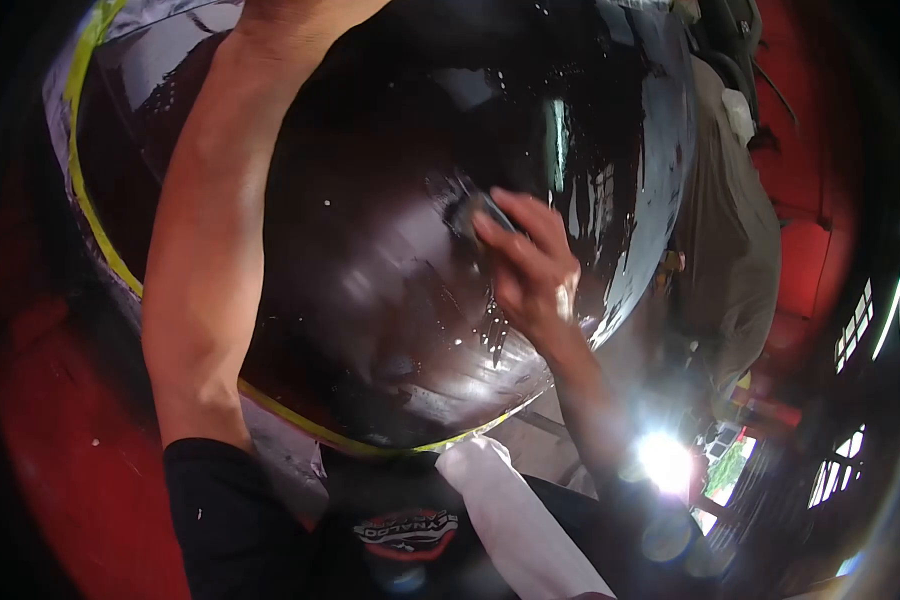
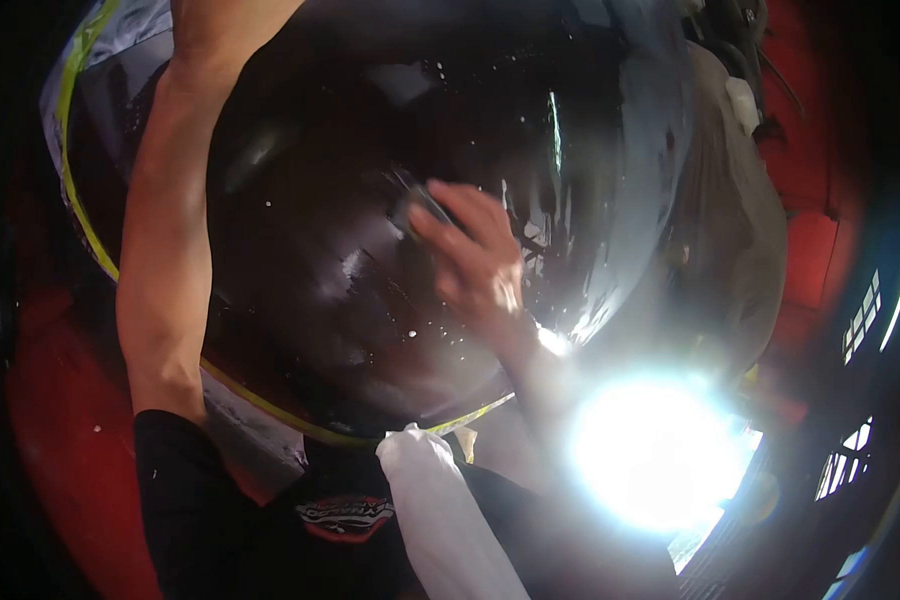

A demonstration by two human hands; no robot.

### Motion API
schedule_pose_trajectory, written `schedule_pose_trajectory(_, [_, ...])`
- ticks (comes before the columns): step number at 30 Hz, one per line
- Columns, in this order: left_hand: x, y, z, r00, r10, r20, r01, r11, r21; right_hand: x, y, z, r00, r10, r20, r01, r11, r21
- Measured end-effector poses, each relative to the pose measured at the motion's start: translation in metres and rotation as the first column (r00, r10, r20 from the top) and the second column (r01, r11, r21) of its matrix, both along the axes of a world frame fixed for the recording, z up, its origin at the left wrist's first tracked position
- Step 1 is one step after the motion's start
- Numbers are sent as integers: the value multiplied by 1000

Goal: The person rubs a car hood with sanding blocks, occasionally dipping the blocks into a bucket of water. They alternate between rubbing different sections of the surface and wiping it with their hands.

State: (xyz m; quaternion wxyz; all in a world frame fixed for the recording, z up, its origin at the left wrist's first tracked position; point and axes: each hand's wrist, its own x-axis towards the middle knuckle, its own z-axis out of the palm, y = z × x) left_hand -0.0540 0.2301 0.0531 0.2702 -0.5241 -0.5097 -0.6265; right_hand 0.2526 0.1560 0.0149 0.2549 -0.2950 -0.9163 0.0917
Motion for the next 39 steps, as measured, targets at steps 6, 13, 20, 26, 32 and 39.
schedule_pose_trajectory(6, [6, -21, 15, 999, -1, 39, 7, 989, -147, 12, -6, -2, 1000, -3, -9, 3, 999, -53])
schedule_pose_trajectory(13, [5, -9, 1, 997, -28, 70, 31, 998, -46, -11, 7, 4, 999, 36, 25, -35, 999, -40])
schedule_pose_trajectory(20, [8, -10, -2, 1000, -14, 3, 14, 998, -55, -20, 0, 4, 999, -50, -11, 50, 998, -50])
schedule_pose_trajectory(26, [9, -17, 10, 995, 11, 96, -1, 994, -107, 22, -11, -16, 998, -53, -32, 53, 999, -2])
schedule_pose_trajectory(32, [3, -14, 1, 999, 22, -39, -25, 996, -88, -2, -4, -2, 1000, 6, 23, -5, 999, -36])
schedule_pose_trajectory(39, [14, -18, 3, 999, -43, 16, 44, 996, -77, -38, 1, 3, 996, -47, -77, 45, 999, -30])
